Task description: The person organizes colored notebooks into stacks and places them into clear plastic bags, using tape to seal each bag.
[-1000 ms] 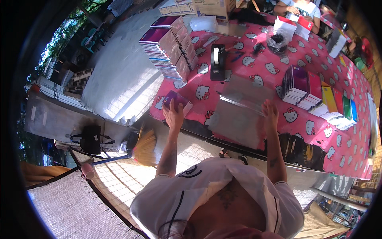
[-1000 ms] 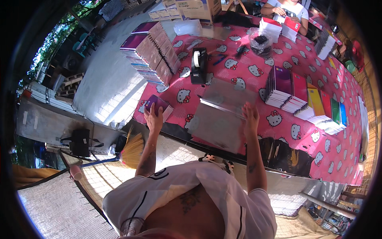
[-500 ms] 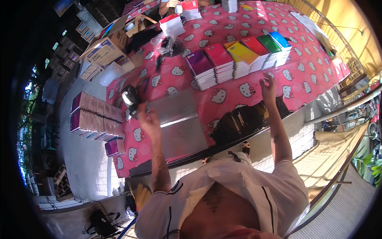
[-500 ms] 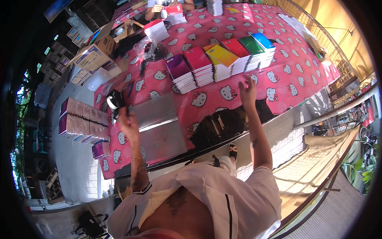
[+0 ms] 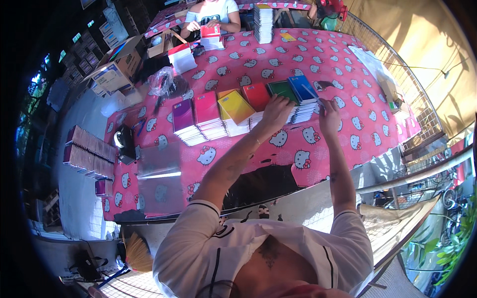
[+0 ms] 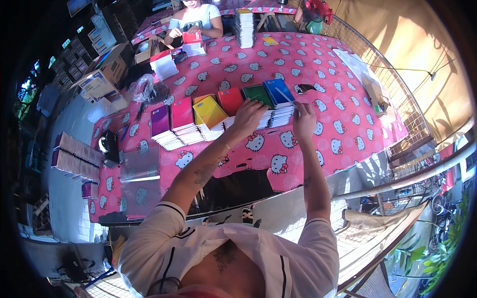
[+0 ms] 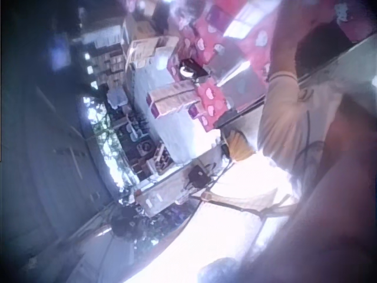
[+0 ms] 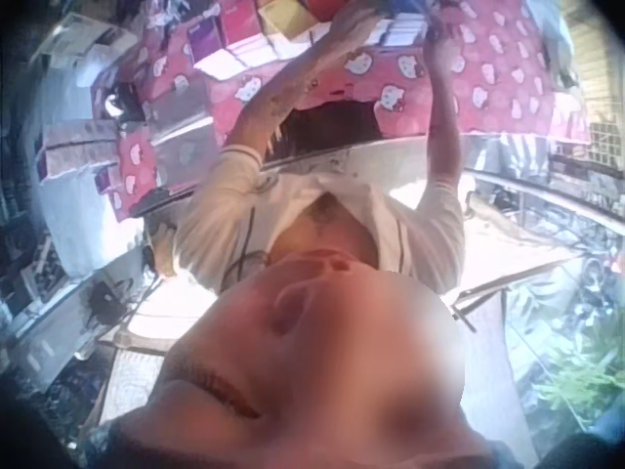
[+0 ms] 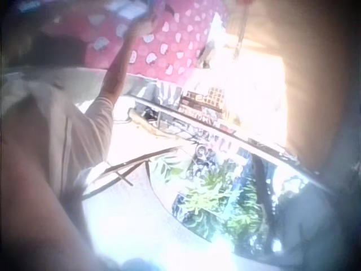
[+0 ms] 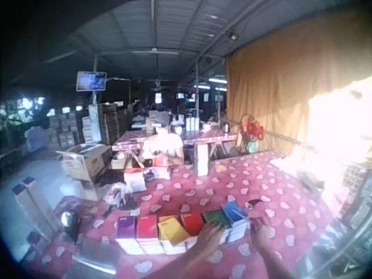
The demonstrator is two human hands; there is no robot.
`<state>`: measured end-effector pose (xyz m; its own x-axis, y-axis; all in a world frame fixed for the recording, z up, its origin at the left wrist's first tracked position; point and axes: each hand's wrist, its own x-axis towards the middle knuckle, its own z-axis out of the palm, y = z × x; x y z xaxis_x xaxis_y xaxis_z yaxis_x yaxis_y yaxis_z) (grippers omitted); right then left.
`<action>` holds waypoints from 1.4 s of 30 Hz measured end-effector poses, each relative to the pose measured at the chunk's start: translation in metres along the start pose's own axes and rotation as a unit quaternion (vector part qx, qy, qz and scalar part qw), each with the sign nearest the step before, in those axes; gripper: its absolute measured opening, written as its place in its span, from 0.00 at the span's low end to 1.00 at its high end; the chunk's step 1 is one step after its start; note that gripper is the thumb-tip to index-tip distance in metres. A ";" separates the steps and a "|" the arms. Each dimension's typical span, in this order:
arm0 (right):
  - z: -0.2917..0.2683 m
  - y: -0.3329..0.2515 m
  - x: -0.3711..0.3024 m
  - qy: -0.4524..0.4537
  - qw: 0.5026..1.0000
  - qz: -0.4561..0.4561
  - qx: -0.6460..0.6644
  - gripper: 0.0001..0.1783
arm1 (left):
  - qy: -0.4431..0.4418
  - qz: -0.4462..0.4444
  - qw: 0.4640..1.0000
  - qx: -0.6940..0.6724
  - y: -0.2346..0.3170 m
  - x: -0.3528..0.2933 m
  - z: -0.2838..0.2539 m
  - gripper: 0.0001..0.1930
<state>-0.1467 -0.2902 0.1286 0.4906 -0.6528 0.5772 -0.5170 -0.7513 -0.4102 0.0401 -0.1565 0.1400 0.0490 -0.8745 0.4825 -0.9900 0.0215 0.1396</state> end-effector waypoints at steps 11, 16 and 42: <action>0.076 0.016 -0.130 -0.279 0.908 -0.059 0.307 0.26 | -0.067 0.034 0.991 -0.114 0.057 -0.225 0.013 0.22; 0.037 -0.063 -0.055 -0.079 0.975 -0.146 0.145 0.30 | 0.014 -0.054 0.998 0.020 0.045 -0.182 0.001 0.27; 0.031 -0.050 -0.034 0.009 0.946 -0.318 0.062 0.20 | 0.150 -0.200 0.920 0.301 -0.066 -0.145 -0.090 0.22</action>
<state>-0.1164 -0.2335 0.1077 0.6618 -0.0642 0.7469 -0.0350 -0.9979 -0.0548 0.1105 0.0130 0.1386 0.3709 -0.5795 0.7256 -0.7746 -0.6241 -0.1025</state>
